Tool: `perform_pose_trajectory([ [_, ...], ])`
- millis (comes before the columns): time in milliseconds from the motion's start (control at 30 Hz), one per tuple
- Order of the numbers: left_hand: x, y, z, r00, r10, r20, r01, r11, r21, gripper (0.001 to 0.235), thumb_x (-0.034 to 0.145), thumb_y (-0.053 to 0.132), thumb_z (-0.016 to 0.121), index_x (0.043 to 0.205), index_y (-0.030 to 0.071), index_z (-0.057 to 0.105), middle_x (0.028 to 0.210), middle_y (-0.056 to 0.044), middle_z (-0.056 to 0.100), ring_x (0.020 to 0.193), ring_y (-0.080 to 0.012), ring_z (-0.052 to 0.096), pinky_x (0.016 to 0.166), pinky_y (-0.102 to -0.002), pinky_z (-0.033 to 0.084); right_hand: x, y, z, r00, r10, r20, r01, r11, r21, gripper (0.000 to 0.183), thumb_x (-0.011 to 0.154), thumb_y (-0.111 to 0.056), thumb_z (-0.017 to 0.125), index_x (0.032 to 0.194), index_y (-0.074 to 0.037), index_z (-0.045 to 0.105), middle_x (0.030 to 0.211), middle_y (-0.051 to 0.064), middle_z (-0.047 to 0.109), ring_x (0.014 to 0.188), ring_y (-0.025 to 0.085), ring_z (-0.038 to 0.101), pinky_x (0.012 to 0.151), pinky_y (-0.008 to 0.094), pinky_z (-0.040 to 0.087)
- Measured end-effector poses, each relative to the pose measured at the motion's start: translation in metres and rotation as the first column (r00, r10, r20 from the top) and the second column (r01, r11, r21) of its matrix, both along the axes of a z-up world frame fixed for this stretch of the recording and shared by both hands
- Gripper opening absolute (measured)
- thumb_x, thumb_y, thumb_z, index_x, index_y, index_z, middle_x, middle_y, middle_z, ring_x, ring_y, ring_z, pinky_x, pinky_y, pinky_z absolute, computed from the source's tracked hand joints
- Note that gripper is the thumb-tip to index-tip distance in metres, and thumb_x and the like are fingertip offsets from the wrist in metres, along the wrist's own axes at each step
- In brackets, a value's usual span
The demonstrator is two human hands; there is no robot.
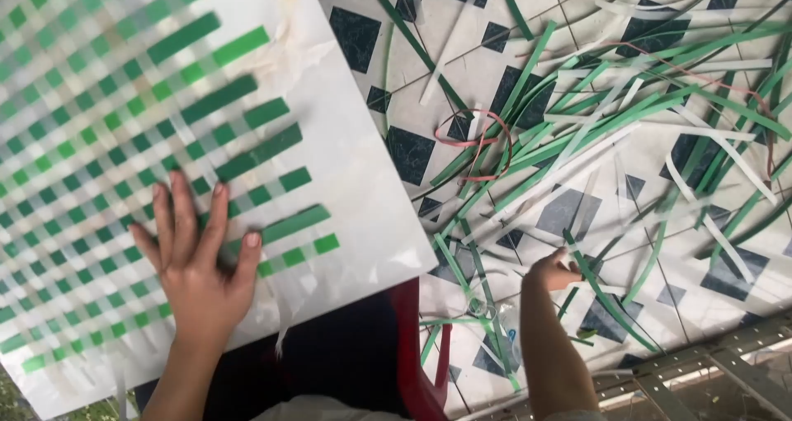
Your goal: A person is weaving green and white plastic strips into a grid pattern on a white board, likely as part of a manual assembly or finishing process.
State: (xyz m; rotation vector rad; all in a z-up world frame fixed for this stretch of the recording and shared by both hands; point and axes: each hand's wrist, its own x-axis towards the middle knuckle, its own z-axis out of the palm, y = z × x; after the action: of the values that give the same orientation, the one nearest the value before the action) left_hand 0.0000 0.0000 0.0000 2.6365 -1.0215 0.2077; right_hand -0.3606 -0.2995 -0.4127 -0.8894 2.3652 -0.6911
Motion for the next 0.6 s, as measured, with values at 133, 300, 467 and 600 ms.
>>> perform_pose_trajectory([
  [133,-0.001,-0.001,-0.001,1.0,0.001,0.008,-0.002,1.0,0.019,0.049,0.104,0.035,0.05,0.146,0.009,0.051,0.157,-0.029,0.035,0.15,-0.0435,0.025,0.122,-0.057,0.002,0.055,0.009,-0.019,0.968,0.25,0.007,-0.25,0.968,-0.027,0.024,0.093,-0.028,0.07,0.101,-0.014,0.053,0.085,0.006,0.065,0.073,0.022,0.064,0.064,0.04,0.052],
  [300,-0.001,-0.004,0.001,1.0,0.023,-0.021,-0.023,1.0,0.016,0.048,0.101,0.031,0.052,0.144,0.009,0.051,0.157,-0.029,0.034,0.151,-0.044,0.026,0.123,-0.059,0.005,0.123,-0.019,-0.005,0.602,0.791,-0.112,-0.773,0.541,-0.332,0.024,0.094,-0.015,0.059,0.115,-0.005,0.062,0.107,0.012,0.062,0.097,0.03,0.055,0.087,0.04,0.045],
  [467,0.003,-0.005,-0.001,1.0,0.028,-0.004,-0.028,0.999,0.023,0.049,0.1,0.03,0.052,0.143,0.007,0.052,0.157,-0.029,0.035,0.152,-0.0431,0.026,0.125,-0.056,0.004,0.166,-0.076,0.022,0.22,0.968,-0.118,-0.967,0.232,0.101,0.063,0.093,-0.036,0.051,0.146,-0.006,0.032,0.154,0.02,0.021,0.138,0.042,0.022,0.107,0.062,0.026],
  [600,0.001,0.0,-0.003,1.0,0.02,-0.018,-0.019,0.999,0.035,0.05,0.1,0.03,0.052,0.143,0.005,0.052,0.158,-0.031,0.034,0.152,-0.0426,0.025,0.126,-0.054,0.003,0.143,-0.104,0.026,0.034,0.974,0.223,-0.812,-0.103,0.575,0.079,0.092,-0.051,0.043,0.154,-0.011,0.013,0.164,0.01,-0.002,0.15,0.031,0.008,0.112,0.064,0.02],
])
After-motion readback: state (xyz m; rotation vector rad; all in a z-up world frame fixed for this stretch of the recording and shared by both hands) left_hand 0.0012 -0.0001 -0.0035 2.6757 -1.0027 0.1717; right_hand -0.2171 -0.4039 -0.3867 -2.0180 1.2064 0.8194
